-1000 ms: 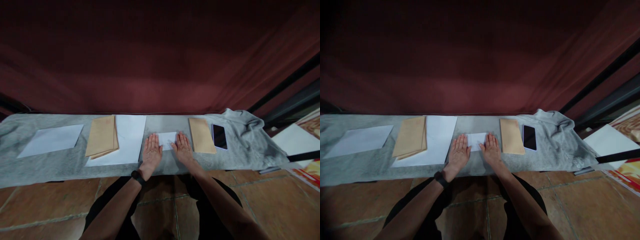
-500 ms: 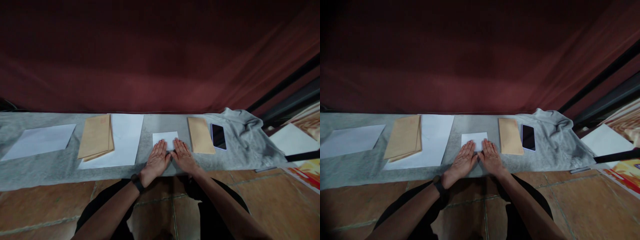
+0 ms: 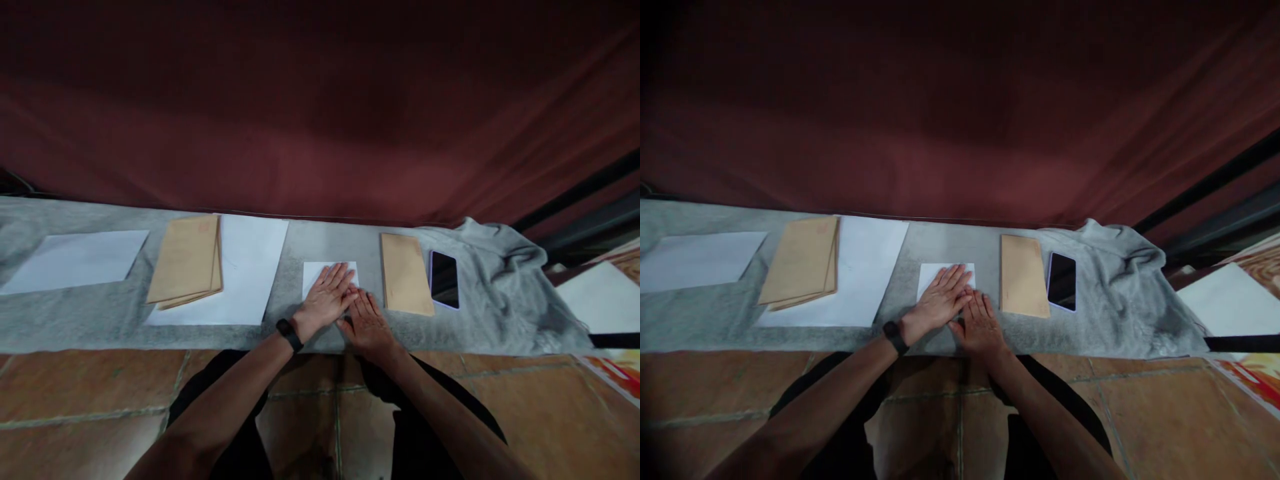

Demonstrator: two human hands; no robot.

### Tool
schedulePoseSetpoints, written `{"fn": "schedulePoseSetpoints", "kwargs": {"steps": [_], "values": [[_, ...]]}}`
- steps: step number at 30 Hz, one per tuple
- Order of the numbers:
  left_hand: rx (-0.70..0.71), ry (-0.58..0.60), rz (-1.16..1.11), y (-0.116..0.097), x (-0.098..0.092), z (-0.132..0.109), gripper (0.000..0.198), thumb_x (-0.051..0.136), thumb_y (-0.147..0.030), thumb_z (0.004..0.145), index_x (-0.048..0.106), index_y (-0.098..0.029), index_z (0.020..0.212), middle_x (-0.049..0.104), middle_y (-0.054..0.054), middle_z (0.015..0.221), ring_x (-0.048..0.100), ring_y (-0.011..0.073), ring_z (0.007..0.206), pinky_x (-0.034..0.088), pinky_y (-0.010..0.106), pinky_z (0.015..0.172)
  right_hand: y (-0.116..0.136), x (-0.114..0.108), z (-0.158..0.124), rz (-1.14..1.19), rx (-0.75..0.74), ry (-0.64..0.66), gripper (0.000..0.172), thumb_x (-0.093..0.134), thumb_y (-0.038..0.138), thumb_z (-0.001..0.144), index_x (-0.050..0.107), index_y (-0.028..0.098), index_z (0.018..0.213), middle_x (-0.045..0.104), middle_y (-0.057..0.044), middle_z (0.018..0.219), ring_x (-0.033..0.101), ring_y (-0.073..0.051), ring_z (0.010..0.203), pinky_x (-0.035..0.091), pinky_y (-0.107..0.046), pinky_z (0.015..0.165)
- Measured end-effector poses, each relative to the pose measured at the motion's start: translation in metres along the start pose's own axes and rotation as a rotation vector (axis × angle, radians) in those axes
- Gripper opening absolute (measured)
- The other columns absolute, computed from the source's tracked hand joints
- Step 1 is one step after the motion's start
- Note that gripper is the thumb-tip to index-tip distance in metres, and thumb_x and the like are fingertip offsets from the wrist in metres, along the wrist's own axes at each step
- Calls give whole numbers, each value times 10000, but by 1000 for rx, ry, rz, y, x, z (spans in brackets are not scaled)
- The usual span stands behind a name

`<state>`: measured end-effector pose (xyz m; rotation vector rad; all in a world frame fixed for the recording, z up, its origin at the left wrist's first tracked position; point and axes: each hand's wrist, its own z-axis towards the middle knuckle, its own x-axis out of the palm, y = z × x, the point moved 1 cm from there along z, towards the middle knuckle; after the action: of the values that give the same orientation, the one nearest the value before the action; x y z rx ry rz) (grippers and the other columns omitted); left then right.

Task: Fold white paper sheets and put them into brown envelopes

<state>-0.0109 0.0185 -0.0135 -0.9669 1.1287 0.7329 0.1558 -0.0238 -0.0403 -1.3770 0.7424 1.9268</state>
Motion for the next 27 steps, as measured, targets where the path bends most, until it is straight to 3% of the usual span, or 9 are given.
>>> {"fn": "schedulePoseSetpoints", "kwargs": {"steps": [5,13,17,21,27], "values": [[-35,-11,49,2,-3,-2,638,381,-553,1046,379,-213,1586,283,127,1696,231,257,1582,165,489,1300,-7,-11,-2,18,11,40,541,412,335,1051,477,49,1506,463,-203,1587,414,-314,1490,311,-514,1235],[-128,-55,90,6,3,-9,668,438,-540,1026,346,-216,1603,238,141,1709,217,300,1584,161,515,1297,-20,-20,-1,57,71,151,580,378,309,1041,402,76,1571,428,-183,1614,390,-296,1508,314,-498,1240],[-135,-78,90,7,6,-12,659,432,-537,1029,355,-211,1597,241,143,1708,202,299,1588,163,523,1296,-27,-31,10,137,121,174,535,367,374,1059,543,97,1482,522,-164,1553,475,-306,1449,357,-509,1218],[-129,-84,83,7,4,-12,661,400,-548,1036,374,-178,1582,279,148,1695,201,287,1588,167,510,1296,-32,-40,26,245,201,108,549,291,429,1084,659,132,1362,638,-157,1435,559,-293,1371,376,-533,1207],[-77,-27,73,12,2,-14,604,370,-410,1045,359,-127,1578,311,152,1682,230,252,1581,202,487,1293,-16,-28,46,330,127,181,615,216,454,1098,453,109,1548,456,-147,1606,378,-227,1520,312,-461,1260]]}}
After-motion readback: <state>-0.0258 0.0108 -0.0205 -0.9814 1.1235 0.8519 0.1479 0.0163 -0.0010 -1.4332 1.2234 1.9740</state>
